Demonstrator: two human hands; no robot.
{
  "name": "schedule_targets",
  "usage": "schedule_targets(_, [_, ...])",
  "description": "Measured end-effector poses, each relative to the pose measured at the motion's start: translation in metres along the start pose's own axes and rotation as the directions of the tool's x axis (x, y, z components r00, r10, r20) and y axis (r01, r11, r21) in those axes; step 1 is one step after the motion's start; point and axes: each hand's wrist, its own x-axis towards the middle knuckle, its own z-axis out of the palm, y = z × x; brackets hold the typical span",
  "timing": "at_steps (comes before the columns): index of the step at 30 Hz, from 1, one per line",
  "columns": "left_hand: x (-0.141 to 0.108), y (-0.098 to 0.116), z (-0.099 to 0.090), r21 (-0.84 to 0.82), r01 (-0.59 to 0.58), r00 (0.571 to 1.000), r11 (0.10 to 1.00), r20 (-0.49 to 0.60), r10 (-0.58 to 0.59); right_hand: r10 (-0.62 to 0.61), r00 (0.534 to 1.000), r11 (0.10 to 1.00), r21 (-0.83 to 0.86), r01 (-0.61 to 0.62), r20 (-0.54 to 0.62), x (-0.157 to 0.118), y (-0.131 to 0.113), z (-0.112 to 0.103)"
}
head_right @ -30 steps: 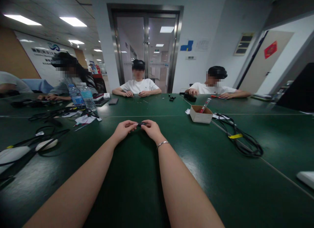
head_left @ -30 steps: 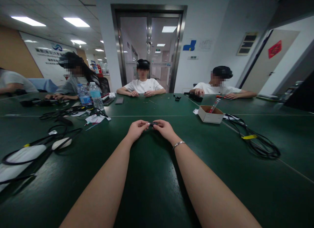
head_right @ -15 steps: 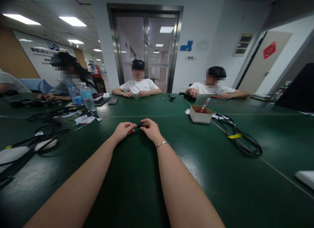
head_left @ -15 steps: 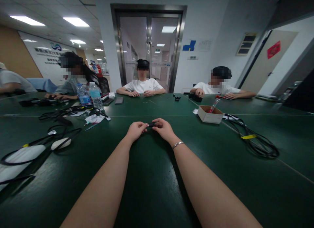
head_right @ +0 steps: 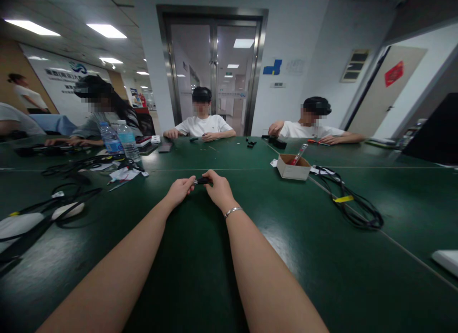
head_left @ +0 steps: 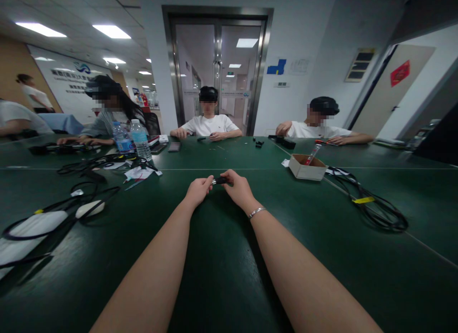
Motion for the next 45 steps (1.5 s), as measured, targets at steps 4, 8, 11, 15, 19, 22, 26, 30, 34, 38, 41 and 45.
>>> schedule_targets(4, [0.002, -0.004, 0.003, -0.037, -0.015, 1.000, 0.999, -0.020, 0.014, 0.029, 1.000, 0.995, 0.092, -0.029, 0.006, 0.001, 0.001, 0.001])
schedule_targets(8, [0.004, -0.008, 0.007, -0.119, -0.039, 0.999, 0.992, -0.007, 0.038, 0.082, 0.997, 0.990, 0.112, -0.081, -0.003, 0.001, 0.004, 0.000])
schedule_targets(11, [0.005, -0.009, 0.008, -0.169, -0.083, 0.997, 0.982, -0.021, 0.080, 0.121, 0.993, 0.991, 0.050, -0.120, -0.007, 0.001, 0.004, -0.003])
schedule_targets(15, [0.004, -0.009, 0.009, -0.224, -0.178, 0.984, 0.958, -0.053, 0.171, 0.156, 0.988, 0.987, -0.052, -0.155, 0.015, 0.000, 0.001, -0.005])
schedule_targets(19, [0.003, -0.006, 0.010, -0.297, -0.108, 0.994, 0.949, -0.018, 0.107, 0.167, 0.985, 0.981, -0.107, -0.162, 0.038, 0.000, -0.002, -0.005])
schedule_targets(22, [0.003, -0.005, 0.011, -0.302, -0.081, 0.997, 0.950, -0.029, 0.076, 0.164, 0.986, 0.980, -0.118, -0.158, 0.039, 0.000, -0.002, -0.004])
schedule_targets(26, [0.004, -0.005, 0.011, -0.262, -0.097, 0.994, 0.960, -0.083, 0.078, 0.157, 0.987, 0.981, -0.117, -0.153, 0.025, 0.000, 0.000, -0.004])
schedule_targets(30, [0.004, -0.006, 0.011, -0.291, -0.059, 0.998, 0.955, -0.049, 0.047, 0.136, 0.990, 0.984, -0.118, -0.133, 0.021, 0.000, 0.002, -0.003])
schedule_targets(34, [0.005, -0.007, 0.010, -0.266, -0.050, 0.997, 0.963, -0.075, 0.031, 0.116, 0.993, 0.984, -0.140, -0.112, 0.021, -0.001, -0.001, -0.002])
schedule_targets(38, [0.005, -0.005, 0.010, -0.272, -0.002, 1.000, 0.962, -0.026, -0.006, 0.109, 0.994, 0.984, -0.142, -0.106, 0.013, -0.001, -0.004, -0.003])
schedule_targets(41, [0.003, -0.003, 0.009, -0.282, 0.000, 1.000, 0.959, 0.012, 0.004, 0.105, 0.994, 0.985, -0.136, -0.102, 0.014, -0.001, -0.002, -0.003])
schedule_targets(45, [0.000, 0.003, 0.007, -0.323, 0.014, 1.000, 0.946, 0.001, -0.014, 0.097, 0.995, 0.988, -0.124, -0.096, 0.003, -0.001, 0.001, -0.002])
